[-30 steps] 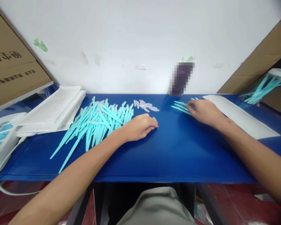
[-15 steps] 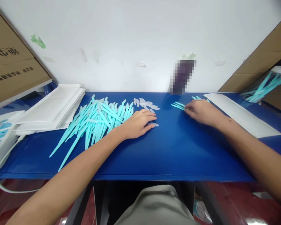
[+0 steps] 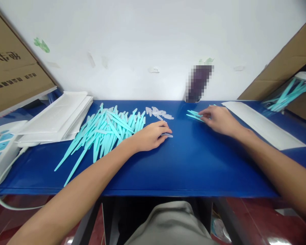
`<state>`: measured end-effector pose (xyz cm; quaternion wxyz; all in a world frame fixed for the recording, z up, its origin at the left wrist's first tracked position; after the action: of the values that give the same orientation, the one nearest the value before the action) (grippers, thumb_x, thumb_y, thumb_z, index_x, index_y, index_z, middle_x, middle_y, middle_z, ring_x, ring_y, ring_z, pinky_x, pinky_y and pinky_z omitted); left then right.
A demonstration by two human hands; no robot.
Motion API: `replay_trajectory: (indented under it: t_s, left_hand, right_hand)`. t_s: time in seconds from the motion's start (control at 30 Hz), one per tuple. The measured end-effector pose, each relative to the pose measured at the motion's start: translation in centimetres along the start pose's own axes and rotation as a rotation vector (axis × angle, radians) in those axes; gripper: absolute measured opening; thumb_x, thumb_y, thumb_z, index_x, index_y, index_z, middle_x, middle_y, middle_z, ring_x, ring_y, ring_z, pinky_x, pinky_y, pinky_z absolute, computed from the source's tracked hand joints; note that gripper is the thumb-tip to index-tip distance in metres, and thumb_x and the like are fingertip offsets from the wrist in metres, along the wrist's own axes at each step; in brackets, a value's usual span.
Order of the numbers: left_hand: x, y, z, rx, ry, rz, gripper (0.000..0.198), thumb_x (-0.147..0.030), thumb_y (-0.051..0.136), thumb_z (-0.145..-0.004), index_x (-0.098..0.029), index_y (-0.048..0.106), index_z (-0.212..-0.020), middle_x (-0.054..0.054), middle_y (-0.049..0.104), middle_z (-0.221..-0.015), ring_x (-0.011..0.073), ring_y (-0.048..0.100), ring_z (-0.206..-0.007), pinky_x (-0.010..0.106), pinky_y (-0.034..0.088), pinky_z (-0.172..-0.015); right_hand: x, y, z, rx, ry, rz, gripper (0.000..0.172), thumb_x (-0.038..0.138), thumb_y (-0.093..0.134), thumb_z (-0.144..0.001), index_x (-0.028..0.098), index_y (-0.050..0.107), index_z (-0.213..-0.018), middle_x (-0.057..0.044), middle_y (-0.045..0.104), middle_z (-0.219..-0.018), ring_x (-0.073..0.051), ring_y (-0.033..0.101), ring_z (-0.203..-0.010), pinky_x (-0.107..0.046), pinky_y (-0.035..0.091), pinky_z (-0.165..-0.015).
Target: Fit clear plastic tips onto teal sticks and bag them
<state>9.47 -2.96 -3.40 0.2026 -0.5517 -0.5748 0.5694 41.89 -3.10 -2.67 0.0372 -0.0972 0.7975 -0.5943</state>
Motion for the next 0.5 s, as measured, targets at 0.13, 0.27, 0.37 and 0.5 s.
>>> replay_trajectory:
  t_s: [0.13, 0.27, 0.37, 0.5]
  left_hand:
    - [0.01, 0.11, -0.02, -0.005, 0.016, -0.012, 0.031, -0.022, 0.046, -0.105, -0.015, 0.067, -0.126, 0.014, 0.062, -0.131, 0.0231, 0.066, -0.113, 0.039, 0.054, -0.100]
    - [-0.11, 0.24, -0.02, 0.002, 0.042, -0.048, 0.032, -0.019, 0.043, -0.105, -0.014, 0.067, -0.127, 0.014, 0.063, -0.133, 0.0234, 0.066, -0.114, 0.039, 0.054, -0.101]
    - [-0.11, 0.46, 0.05, -0.015, 0.067, -0.071, 0.033, -0.018, 0.043, -0.105, -0.014, 0.068, -0.127, 0.014, 0.064, -0.137, 0.0258, 0.060, -0.127, 0.042, 0.049, -0.110]
    - [-0.31, 0.39, 0.02, -0.081, 0.072, -0.028, 0.031, -0.022, 0.047, -0.105, -0.017, 0.068, -0.126, 0.013, 0.063, -0.138, 0.0245, 0.058, -0.129, 0.040, 0.048, -0.108]
  right_hand:
    - [0.10, 0.01, 0.16, -0.026, -0.018, 0.062, 0.034, 0.027, 0.052, -0.091, 0.016, 0.081, -0.106, -0.015, 0.075, -0.102, -0.032, 0.070, -0.086, -0.045, 0.054, -0.076]
    - [0.39, -0.02, 0.33, 0.021, 0.011, 0.107, 0.035, 0.027, 0.051, -0.091, 0.018, 0.081, -0.107, -0.014, 0.077, -0.108, -0.033, 0.071, -0.091, -0.045, 0.055, -0.077]
    - [0.72, -0.05, 0.43, 0.081, 0.016, 0.105, 0.035, 0.026, 0.052, -0.090, 0.019, 0.082, -0.106, -0.012, 0.078, -0.107, -0.032, 0.072, -0.092, -0.045, 0.055, -0.079]
    - [0.76, -0.12, 0.45, 0.100, 0.019, 0.097, 0.035, 0.028, 0.053, -0.089, 0.020, 0.081, -0.108, -0.011, 0.079, -0.103, -0.032, 0.073, -0.092, -0.044, 0.055, -0.078]
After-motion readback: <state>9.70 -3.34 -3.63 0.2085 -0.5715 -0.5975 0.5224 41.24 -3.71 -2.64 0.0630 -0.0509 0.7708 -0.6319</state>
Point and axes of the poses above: each hand's wrist, its own z-axis away from the middle knuckle, its own y-axis out of the palm, x = y × z, the point moved 1 cm from there along -z, towards the middle knuckle
